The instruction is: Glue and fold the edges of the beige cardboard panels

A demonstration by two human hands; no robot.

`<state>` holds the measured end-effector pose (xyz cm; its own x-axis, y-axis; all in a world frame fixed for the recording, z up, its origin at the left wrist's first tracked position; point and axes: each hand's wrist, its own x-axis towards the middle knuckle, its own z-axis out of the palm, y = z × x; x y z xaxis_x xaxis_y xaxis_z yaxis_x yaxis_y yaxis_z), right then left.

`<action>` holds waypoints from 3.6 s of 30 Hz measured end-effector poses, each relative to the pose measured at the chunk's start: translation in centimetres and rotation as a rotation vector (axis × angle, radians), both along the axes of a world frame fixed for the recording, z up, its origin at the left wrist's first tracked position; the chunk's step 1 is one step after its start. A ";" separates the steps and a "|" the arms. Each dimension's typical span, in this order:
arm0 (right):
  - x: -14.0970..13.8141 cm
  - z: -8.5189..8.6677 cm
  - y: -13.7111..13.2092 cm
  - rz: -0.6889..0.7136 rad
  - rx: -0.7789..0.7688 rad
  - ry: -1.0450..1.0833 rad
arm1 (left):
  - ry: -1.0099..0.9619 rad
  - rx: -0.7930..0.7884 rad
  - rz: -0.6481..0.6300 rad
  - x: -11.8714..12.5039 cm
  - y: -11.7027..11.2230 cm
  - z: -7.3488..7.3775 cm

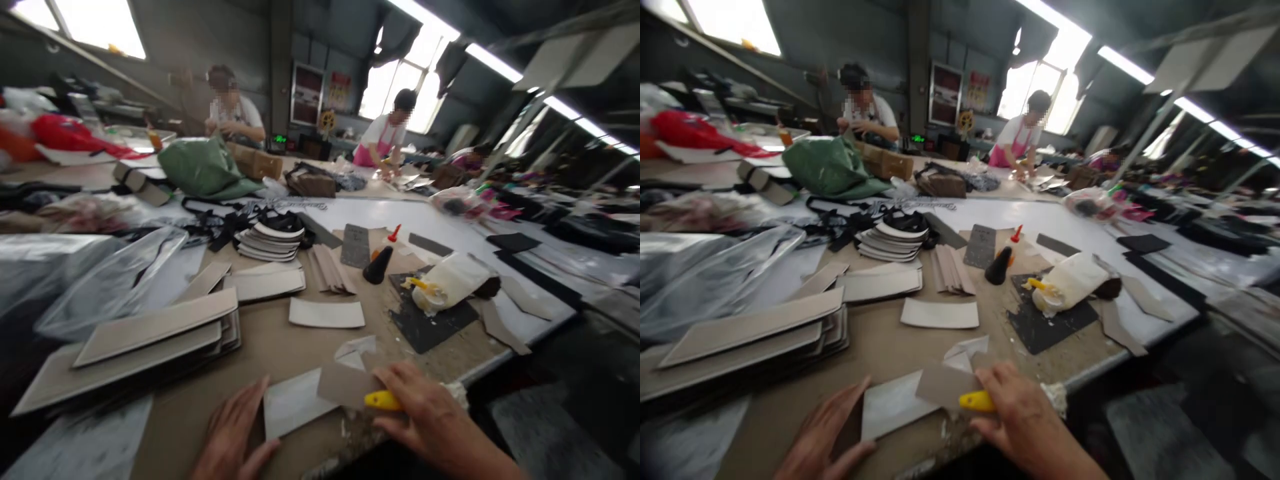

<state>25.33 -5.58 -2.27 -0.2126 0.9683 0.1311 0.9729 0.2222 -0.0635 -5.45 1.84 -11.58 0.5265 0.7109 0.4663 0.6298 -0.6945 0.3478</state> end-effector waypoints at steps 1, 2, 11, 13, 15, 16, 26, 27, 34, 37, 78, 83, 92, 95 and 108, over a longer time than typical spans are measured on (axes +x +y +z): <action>0.3 0.6 0.2 0.016 0.009 -0.002 | -0.015 -0.045 0.029 0.0 -0.3 0.7; 0.6 1.1 0.6 0.052 0.040 -0.009 | -0.025 -0.093 0.040 0.0 -0.4 1.3; -1.3 0.1 5.7 0.387 0.008 -0.048 | -0.060 -0.276 0.021 -0.1 0.3 2.3; -2.3 -0.8 6.4 0.439 -0.055 -0.042 | -0.076 -0.276 0.022 -0.2 0.3 2.2; -2.9 -1.7 6.9 0.454 -0.120 -0.029 | -0.087 -0.282 0.020 -0.2 0.4 2.1; -3.1 -2.1 7.2 0.456 -0.149 -0.025 | -0.090 -0.286 0.019 -0.2 0.4 2.0; -3.8 -3.0 7.8 0.523 -0.204 -0.053 | -0.099 -0.317 0.023 -0.3 0.5 2.0; -3.8 -3.1 7.7 0.527 -0.201 -0.061 | -0.097 -0.315 0.025 -0.3 0.5 2.0; -4.1 -3.3 7.7 0.493 -0.253 -0.103 | -0.054 -0.276 0.016 -0.5 0.4 2.1; -4.3 -3.2 7.7 0.500 -0.246 -0.124 | -0.059 -0.254 -0.005 -0.5 0.4 2.0; 2.1 -4.4 4.3 0.208 -0.206 0.149 | 0.227 0.013 -0.067 0.2 -0.3 3.2; 1.7 -4.2 4.3 0.227 -0.200 0.133 | 0.283 0.097 -0.118 2.0 -0.9 4.0; 1.4 -4.2 4.4 0.221 -0.210 0.134 | 0.427 0.005 -0.005 5.3 -2.2 5.4; 1.4 -4.2 4.3 0.197 -0.218 0.128 | 0.507 0.001 0.028 6.3 -2.3 5.5; -2.2 -2.8 0.8 0.312 0.084 -0.110 | 0.427 -0.036 -0.025 6.9 -2.7 4.2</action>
